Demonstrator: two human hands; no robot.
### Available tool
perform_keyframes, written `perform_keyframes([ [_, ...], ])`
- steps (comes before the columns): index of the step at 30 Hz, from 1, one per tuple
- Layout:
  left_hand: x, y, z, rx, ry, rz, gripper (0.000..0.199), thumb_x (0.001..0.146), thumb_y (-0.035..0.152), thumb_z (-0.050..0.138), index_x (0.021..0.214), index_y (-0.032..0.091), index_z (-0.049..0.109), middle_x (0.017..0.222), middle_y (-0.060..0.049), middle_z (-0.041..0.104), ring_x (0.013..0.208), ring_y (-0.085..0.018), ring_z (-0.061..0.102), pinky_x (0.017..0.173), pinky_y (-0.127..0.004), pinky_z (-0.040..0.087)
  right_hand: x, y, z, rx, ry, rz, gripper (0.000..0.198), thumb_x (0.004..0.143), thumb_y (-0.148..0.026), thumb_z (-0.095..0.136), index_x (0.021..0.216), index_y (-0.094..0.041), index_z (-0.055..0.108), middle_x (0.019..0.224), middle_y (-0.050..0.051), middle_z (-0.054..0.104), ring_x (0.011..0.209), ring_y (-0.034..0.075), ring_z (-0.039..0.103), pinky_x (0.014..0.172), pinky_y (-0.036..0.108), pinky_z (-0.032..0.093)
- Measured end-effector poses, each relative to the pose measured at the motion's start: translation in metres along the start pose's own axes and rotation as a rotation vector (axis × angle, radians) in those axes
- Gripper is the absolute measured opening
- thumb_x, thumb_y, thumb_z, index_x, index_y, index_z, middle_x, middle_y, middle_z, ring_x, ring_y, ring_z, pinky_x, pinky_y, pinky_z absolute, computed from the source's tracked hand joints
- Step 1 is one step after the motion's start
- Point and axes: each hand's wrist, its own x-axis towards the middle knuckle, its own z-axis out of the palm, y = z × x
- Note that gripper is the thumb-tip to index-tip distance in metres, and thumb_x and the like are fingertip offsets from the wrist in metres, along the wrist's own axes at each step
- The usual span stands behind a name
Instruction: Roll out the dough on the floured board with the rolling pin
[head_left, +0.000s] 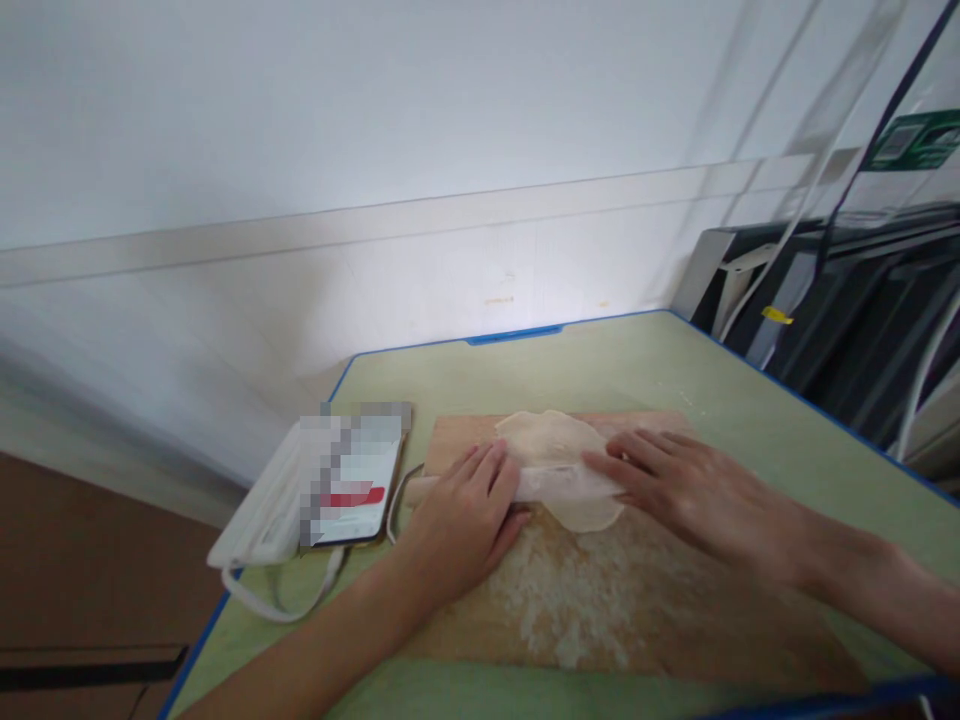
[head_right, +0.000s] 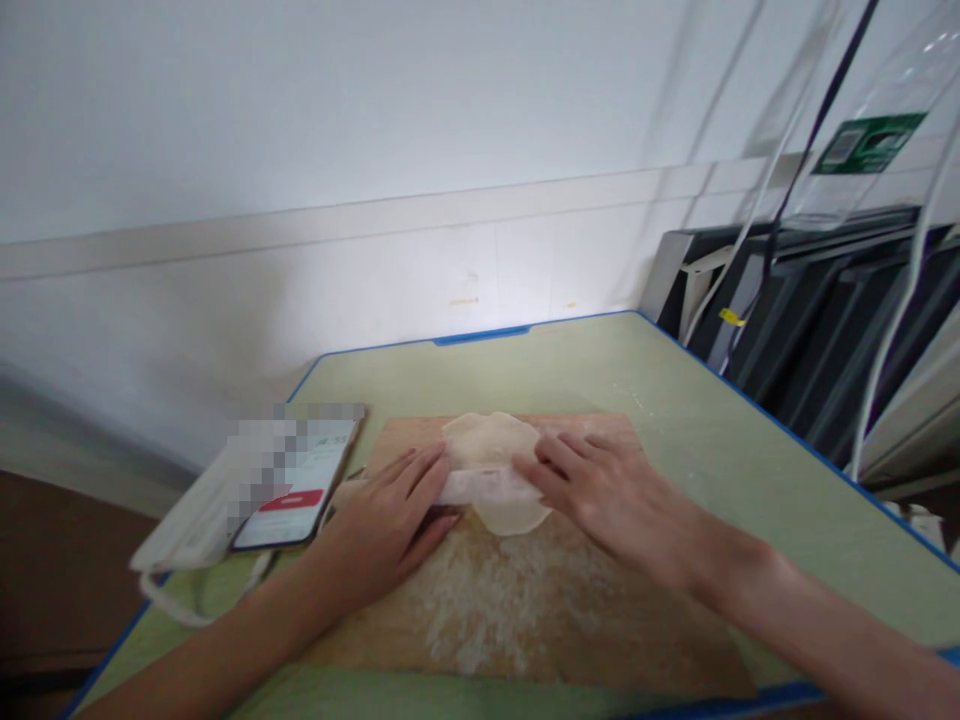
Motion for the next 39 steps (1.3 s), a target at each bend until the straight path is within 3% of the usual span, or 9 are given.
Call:
perform_keyframes([
  [3,0.000,-0.002,-0.001,-0.024,-0.052,-0.067,0.034,0.082,0.029,0.049,0.110,0.010,0.048,0.115,-0.016,0.055,0.104,-0.027,0.053,0.086,-0.040,0.045,0.020,0.016,-0.003,0.087,-0.054,-0.050,0.038,0.090,-0.028,0.038,0.125,-0.016,0.044,0.114,0.014,0.055,0.105,0.025,0.051,0.088,0.045,0.041],
  [6,0.001,-0.003,-0.002,-0.047,-0.071,-0.085,0.032,0.083,0.030,0.048,0.109,0.011,0.049,0.115,-0.015,0.056,0.104,-0.026,0.054,0.085,-0.040,0.046,0.038,0.026,-0.003,0.168,-0.093,-0.048,0.048,0.090,-0.040,0.036,0.132,-0.016,0.036,0.129,0.015,0.046,0.120,0.027,0.039,0.098,0.053,0.028],
  [9,0.001,-0.003,-0.003,-0.032,-0.066,-0.089,0.032,0.082,0.030,0.047,0.108,0.012,0.049,0.114,-0.014,0.056,0.102,-0.026,0.055,0.082,-0.039,0.047,0.051,0.032,0.001,0.291,-0.191,0.059,0.055,0.090,-0.048,0.028,0.135,-0.017,0.032,0.139,0.014,0.034,0.130,0.025,0.023,0.102,0.054,0.020],
  [13,0.002,-0.001,-0.004,0.082,0.008,-0.051,0.031,0.084,0.031,0.046,0.105,0.009,0.051,0.110,-0.018,0.058,0.096,-0.027,0.058,0.076,-0.039,0.049,0.054,0.035,0.011,0.425,-0.256,0.162,0.056,0.090,-0.051,0.022,0.134,-0.017,0.033,0.140,0.011,0.033,0.130,0.022,0.021,0.104,0.049,0.022],
  [20,0.001,0.003,-0.007,0.166,0.179,0.040,0.035,0.088,0.034,0.038,0.096,0.004,0.056,0.099,-0.021,0.063,0.087,-0.028,0.061,0.071,-0.039,0.051,0.026,0.017,0.017,0.410,-0.138,0.192,0.055,0.091,-0.046,0.026,0.136,-0.014,0.029,0.141,0.012,0.027,0.130,0.020,0.019,0.104,0.047,0.022],
  [26,0.003,0.004,-0.008,0.150,0.183,0.033,0.037,0.089,0.035,0.035,0.093,0.006,0.057,0.096,-0.019,0.064,0.085,-0.027,0.062,0.070,-0.039,0.052,0.014,0.007,0.016,0.344,-0.053,0.145,0.052,0.091,-0.040,0.032,0.135,-0.012,0.031,0.141,0.013,0.029,0.130,0.019,0.020,0.105,0.045,0.023],
  [34,0.002,0.005,-0.006,0.134,0.191,0.054,0.042,0.090,0.036,0.030,0.096,0.004,0.057,0.099,-0.021,0.063,0.088,-0.028,0.062,0.073,-0.040,0.052,0.000,-0.012,0.013,0.250,0.063,0.121,0.059,0.089,-0.035,0.041,0.139,-0.017,0.018,0.139,0.013,0.033,0.129,0.022,0.023,0.102,0.048,0.028],
  [39,0.002,0.006,-0.007,0.118,0.185,0.052,0.045,0.091,0.038,0.029,0.097,0.004,0.057,0.100,-0.022,0.063,0.090,-0.028,0.062,0.075,-0.040,0.051,-0.005,-0.023,0.011,0.242,0.074,0.173,0.059,0.086,-0.038,0.046,0.138,-0.019,0.024,0.139,0.011,0.035,0.128,0.022,0.028,0.102,0.047,0.029],
])
